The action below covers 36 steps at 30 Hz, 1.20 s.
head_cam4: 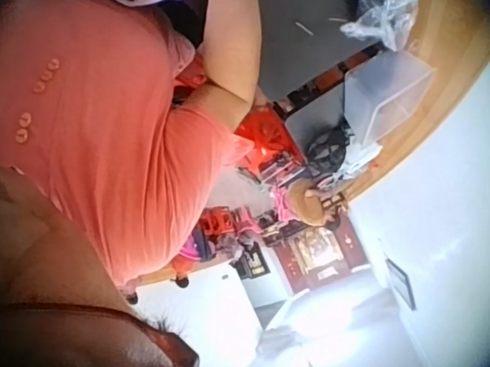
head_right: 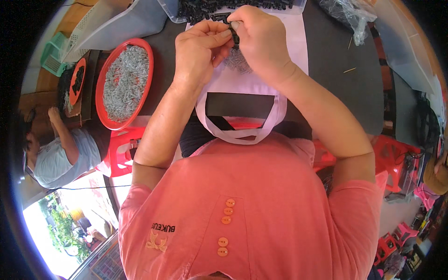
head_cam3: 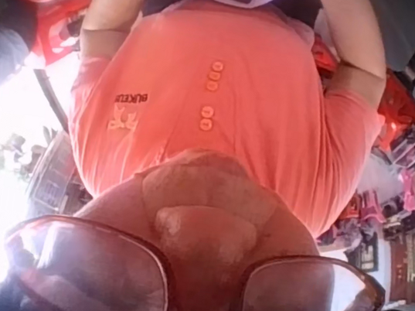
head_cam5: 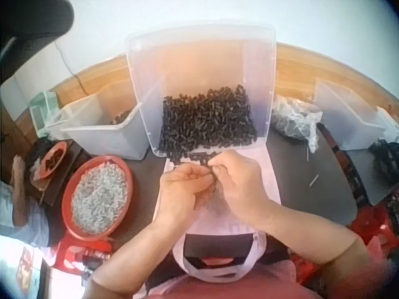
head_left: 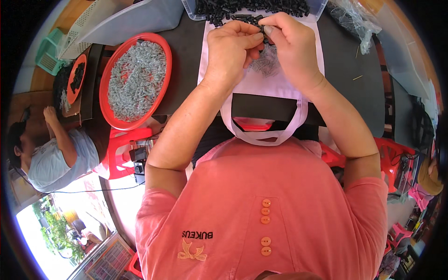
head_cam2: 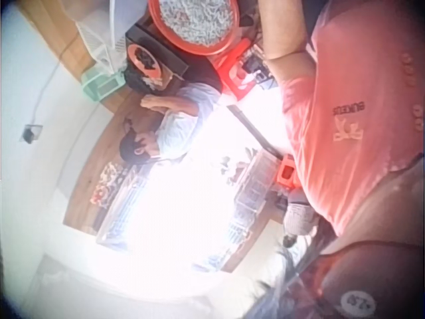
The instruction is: The person assembles small components by fitting metal pins into black plastic pieces by hand on a table.
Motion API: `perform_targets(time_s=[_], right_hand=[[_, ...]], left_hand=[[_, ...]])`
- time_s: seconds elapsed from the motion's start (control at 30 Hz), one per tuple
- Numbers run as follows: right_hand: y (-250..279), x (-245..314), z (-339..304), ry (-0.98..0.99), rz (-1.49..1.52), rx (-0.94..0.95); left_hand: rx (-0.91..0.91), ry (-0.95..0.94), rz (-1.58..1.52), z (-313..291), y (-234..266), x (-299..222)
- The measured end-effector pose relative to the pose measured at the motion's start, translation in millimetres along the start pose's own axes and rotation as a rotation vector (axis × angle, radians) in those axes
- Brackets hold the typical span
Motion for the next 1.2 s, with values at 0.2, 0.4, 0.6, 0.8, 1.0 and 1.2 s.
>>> perform_targets(time_s=[0.2, 0.4, 0.6, 0.8, 1.0, 1.2], right_hand=[[4.8, 10.2, 1.9, -0.074, 0.083, 0.013], [9.2, 14.3, 3.4, -0.008, 0.039, 0.010], [3.4, 3.0, 0.7, 0.125, -0.101, -0.070], [1.5, 9.7, -1.5, 0.211, -0.207, -0.091], [-2.6, 4.1, -5.0, 0.086, -0.107, -0.063], [-4.7, 2.5, -5.7, 0.080, -0.050, -0.016]], left_hand=[[0.023, -0.040, -0.015, 0.9, 0.1, -1.9], [0.023, -0.052, -0.017, 1.2, -0.5, -0.6], [0.022, -0.060, -0.023, 1.3, -0.5, 0.0], [0.008, -0.034, -0.014, -1.1, 0.8, -1.0], [-0.040, -0.028, 0.011, -3.5, -1.6, -1.4], [-0.044, -0.065, 0.048, -3.7, -1.8, -2.8]])
Point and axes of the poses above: each hand's wrist, its own z-axis towards the middle knuckle, its own y-axis out of the back of the hand, x = y × z, the point moved 2 cm from there along z, towards the middle knuckle, and after that the axes turned 12 degrees about -y, right-handed, at the moved point
